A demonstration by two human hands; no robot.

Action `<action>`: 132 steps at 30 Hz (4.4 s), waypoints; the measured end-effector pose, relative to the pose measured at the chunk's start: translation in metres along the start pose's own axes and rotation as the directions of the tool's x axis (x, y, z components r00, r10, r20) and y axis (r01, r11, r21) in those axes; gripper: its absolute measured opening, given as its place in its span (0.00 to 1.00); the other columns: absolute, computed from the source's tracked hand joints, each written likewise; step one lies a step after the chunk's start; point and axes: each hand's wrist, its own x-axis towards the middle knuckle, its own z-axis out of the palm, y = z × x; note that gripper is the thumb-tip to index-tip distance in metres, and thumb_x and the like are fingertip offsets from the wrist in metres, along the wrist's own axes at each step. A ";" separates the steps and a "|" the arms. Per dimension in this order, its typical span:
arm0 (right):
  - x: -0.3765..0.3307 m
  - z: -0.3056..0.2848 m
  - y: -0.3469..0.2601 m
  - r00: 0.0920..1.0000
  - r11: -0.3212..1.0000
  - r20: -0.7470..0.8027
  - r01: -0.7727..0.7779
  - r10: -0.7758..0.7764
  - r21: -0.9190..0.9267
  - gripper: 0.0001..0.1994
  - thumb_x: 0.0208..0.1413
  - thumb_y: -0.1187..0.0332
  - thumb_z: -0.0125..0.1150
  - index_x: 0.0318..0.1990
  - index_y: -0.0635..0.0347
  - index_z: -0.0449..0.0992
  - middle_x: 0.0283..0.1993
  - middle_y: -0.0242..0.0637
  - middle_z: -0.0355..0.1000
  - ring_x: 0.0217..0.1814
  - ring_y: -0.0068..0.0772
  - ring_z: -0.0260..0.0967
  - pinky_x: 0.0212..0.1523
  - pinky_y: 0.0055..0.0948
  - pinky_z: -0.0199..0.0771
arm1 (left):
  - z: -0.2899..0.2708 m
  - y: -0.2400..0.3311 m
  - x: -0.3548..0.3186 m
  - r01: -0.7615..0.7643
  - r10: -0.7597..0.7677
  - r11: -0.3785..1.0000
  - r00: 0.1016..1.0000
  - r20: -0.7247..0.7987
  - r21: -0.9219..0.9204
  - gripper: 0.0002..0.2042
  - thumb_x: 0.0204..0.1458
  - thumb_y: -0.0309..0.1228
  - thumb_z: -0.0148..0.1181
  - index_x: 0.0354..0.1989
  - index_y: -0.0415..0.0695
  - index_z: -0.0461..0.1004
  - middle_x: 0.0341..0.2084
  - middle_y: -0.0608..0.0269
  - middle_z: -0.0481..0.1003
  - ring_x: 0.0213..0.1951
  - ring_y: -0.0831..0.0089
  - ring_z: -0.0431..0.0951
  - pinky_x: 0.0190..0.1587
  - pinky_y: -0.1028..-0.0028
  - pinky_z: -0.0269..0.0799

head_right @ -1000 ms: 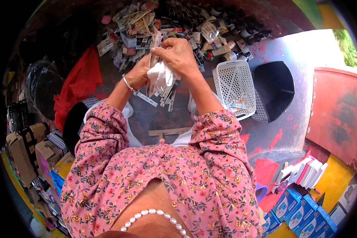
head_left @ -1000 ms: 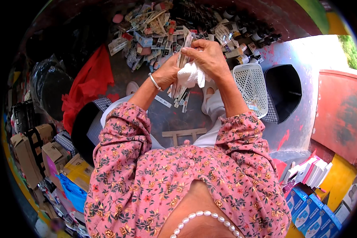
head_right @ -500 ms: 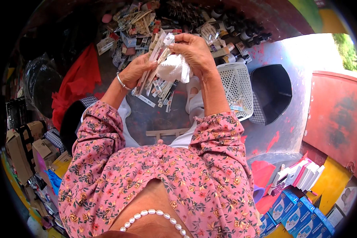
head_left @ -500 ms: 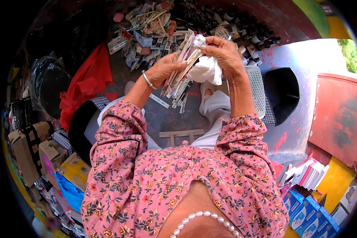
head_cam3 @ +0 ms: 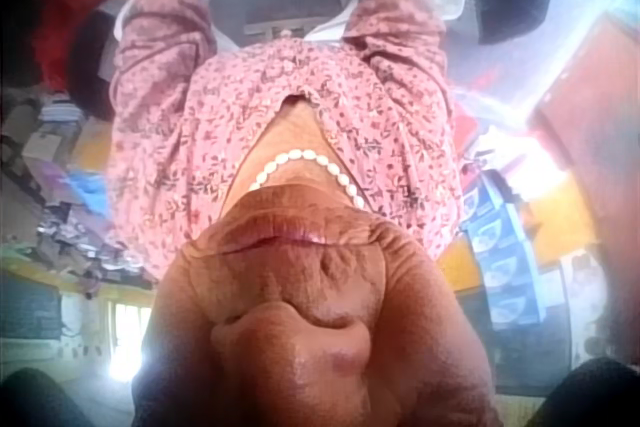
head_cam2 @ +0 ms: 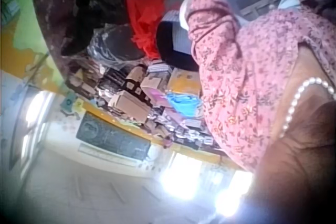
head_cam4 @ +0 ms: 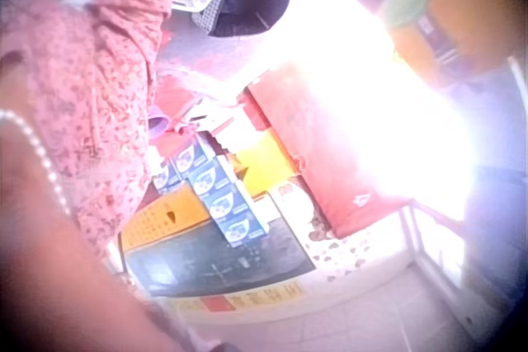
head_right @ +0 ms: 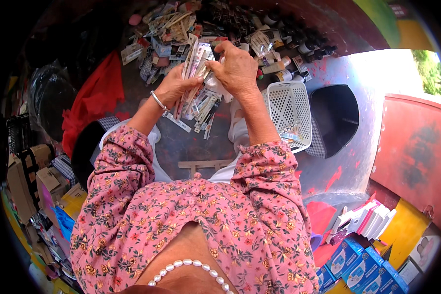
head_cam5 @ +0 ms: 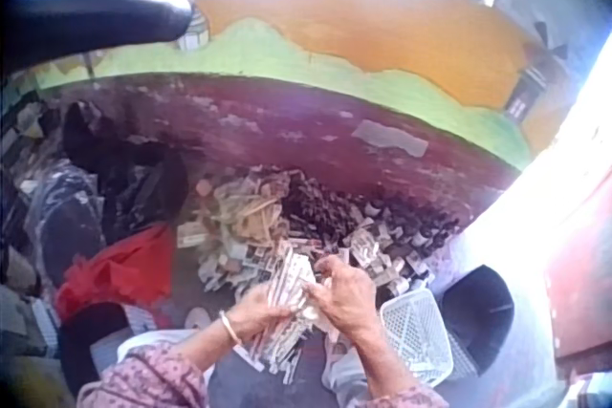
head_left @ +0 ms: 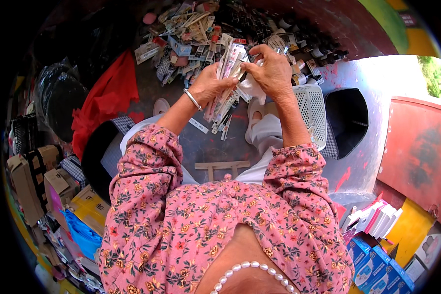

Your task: The person removes small packaged items from a plastic basket, wipes them with a white cloth, and organizes them into a stack by hand.

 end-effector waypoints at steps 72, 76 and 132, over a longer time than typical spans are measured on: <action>0.000 0.003 0.003 0.965 0.929 -0.026 -0.245 0.262 0.279 0.15 0.42 0.57 0.60 0.31 0.59 0.77 0.27 0.40 0.74 0.32 0.39 0.72 0.35 0.32 0.68 | -0.006 0.007 -0.005 0.108 -0.150 0.914 0.986 -0.078 -0.391 0.18 0.46 0.25 0.58 0.47 0.40 0.66 0.38 0.58 0.73 0.35 0.72 0.77 0.26 0.79 0.76; -0.002 0.017 0.003 0.984 0.966 0.098 -0.164 0.147 0.201 0.21 0.39 0.51 0.60 0.30 0.62 0.77 0.22 0.41 0.73 0.27 0.37 0.71 0.32 0.29 0.68 | 0.000 0.012 -0.008 0.132 -0.144 0.954 0.989 -0.023 -0.269 0.16 0.44 0.25 0.61 0.42 0.40 0.68 0.29 0.61 0.75 0.27 0.76 0.76 0.27 0.78 0.74; -0.007 0.001 -0.009 0.845 0.845 0.387 -0.479 0.369 0.239 0.16 0.49 0.57 0.57 0.27 0.64 0.75 0.21 0.30 0.68 0.22 0.21 0.61 0.25 0.22 0.62 | -0.018 -0.018 0.008 -0.060 -0.022 0.959 0.959 -0.283 -0.278 0.10 0.47 0.22 0.54 0.39 0.36 0.68 0.30 0.54 0.75 0.25 0.73 0.76 0.27 0.76 0.74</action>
